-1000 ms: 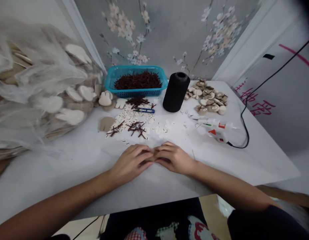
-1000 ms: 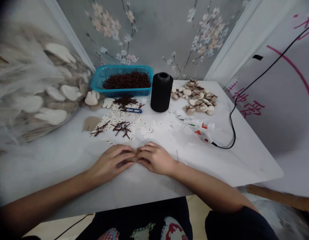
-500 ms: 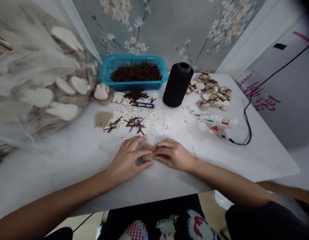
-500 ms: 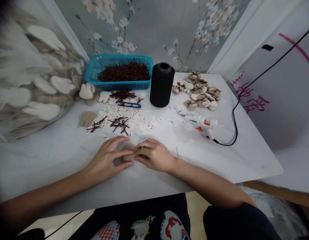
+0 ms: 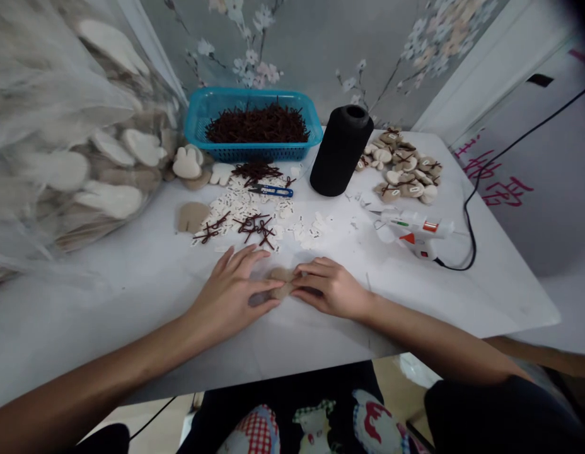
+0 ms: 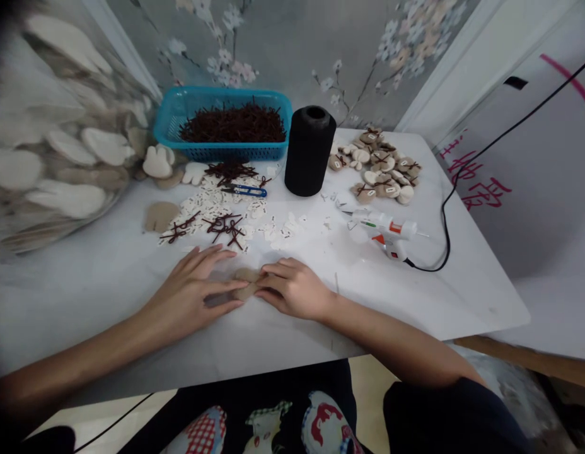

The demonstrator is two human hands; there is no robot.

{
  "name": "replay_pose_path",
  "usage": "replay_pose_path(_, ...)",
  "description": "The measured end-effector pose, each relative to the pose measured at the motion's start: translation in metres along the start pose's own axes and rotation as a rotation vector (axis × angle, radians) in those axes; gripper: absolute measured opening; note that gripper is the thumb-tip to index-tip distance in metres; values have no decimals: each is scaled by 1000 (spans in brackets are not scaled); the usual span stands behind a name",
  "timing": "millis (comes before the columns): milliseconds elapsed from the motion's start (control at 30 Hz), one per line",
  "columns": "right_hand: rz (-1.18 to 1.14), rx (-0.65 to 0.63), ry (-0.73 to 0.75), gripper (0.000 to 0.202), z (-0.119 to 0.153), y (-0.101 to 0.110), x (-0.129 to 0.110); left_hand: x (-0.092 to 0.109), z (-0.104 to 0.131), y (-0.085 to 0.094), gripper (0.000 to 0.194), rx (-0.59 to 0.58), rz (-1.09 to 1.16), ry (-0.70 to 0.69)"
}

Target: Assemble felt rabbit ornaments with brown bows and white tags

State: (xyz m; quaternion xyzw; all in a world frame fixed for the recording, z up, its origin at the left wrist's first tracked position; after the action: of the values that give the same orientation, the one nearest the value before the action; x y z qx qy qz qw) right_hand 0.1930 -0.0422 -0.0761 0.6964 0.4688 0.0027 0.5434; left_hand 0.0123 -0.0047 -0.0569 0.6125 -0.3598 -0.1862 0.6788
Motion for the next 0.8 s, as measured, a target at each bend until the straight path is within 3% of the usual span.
replay_pose_path(167,37,2,6,18,-1,-1,1,-6,3,3,17,6,-35,-11)
replay_pose_path(367,35,-24,5,17,-2,0,-2,-11,2,5,16,103,-27,-96)
replay_pose_path(600,-16,-53,12,14,-9,1,-6,-15,2,1,10,73,51,-101)
replay_pose_path(800,39,-93,89,15,-9,-11,-11,-21,-4,0,10,47,127,-72)
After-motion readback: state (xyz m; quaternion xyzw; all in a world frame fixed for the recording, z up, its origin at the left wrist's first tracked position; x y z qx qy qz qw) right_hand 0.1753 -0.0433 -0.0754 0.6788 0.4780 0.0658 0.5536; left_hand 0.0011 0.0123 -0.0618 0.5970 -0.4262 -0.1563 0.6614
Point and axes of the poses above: each hand's wrist, its own z-axis away from the middle knuckle, its own y-axis out of the back of the hand, x = y × z, the point moved 4 cm from there along -z, towards the middle knuckle, and after that the axes turned 1 degree about -z, right-handed, at the moved point
